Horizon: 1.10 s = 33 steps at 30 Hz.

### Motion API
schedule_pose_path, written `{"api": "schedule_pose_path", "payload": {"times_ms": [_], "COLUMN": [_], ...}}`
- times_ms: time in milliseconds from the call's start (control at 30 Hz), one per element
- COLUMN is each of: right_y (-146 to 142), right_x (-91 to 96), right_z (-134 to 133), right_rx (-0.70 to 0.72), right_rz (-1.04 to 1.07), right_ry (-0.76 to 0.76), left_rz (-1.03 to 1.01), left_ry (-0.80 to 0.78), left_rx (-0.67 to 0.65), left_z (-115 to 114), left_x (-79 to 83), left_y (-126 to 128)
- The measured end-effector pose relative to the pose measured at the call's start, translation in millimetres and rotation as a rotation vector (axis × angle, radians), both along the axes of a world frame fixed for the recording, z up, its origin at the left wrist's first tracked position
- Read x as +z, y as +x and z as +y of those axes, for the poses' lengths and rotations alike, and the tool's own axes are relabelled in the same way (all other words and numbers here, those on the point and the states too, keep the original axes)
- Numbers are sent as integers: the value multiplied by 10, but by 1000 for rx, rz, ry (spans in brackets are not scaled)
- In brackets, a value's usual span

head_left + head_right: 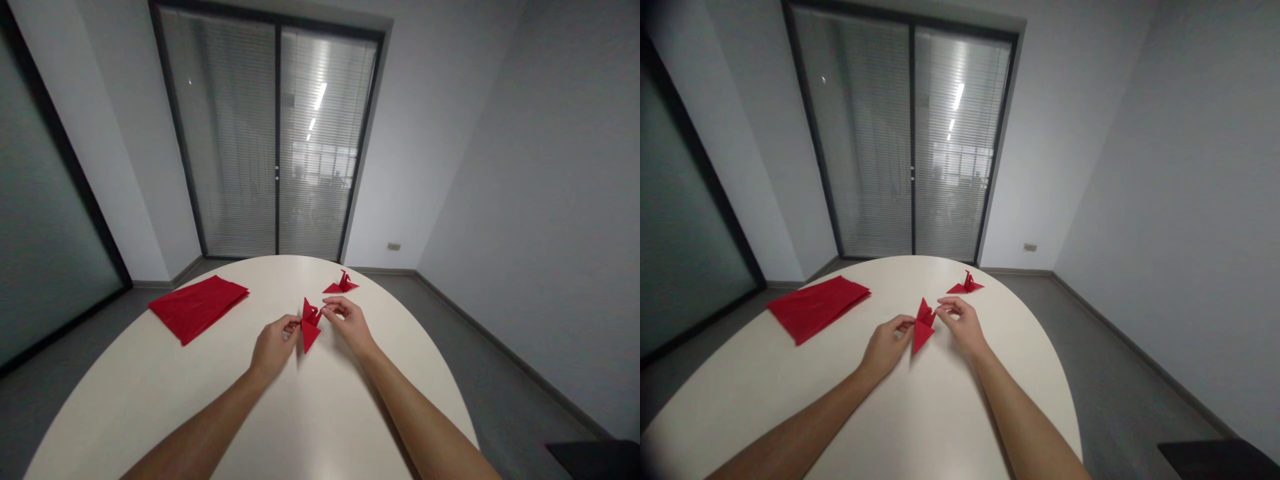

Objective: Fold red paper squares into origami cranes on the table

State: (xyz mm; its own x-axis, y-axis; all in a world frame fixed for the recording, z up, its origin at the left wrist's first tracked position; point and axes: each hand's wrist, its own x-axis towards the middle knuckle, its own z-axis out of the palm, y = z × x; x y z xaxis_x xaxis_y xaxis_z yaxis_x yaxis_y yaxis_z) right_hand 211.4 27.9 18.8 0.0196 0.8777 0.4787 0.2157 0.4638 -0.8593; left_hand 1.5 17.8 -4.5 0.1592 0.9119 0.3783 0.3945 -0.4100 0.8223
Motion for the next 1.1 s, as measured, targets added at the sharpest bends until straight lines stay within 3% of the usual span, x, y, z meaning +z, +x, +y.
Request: {"api": "schedule_pose_path", "payload": {"times_ms": [700,933,1100], "right_y": [49,44,45], "right_x": [16,12,36], "right_z": [-23,1,-15], "right_rx": [-70,31,22], "right_rz": [-108,23,20], "right_ry": [23,-95,-127], "left_rz": [12,26,25], "left_ry": [17,48,33], "left_rx": [60,84,87], "left_z": [6,-3,0], "left_x": [-7,0,-3], "left_y": [-10,-28,-26]}}
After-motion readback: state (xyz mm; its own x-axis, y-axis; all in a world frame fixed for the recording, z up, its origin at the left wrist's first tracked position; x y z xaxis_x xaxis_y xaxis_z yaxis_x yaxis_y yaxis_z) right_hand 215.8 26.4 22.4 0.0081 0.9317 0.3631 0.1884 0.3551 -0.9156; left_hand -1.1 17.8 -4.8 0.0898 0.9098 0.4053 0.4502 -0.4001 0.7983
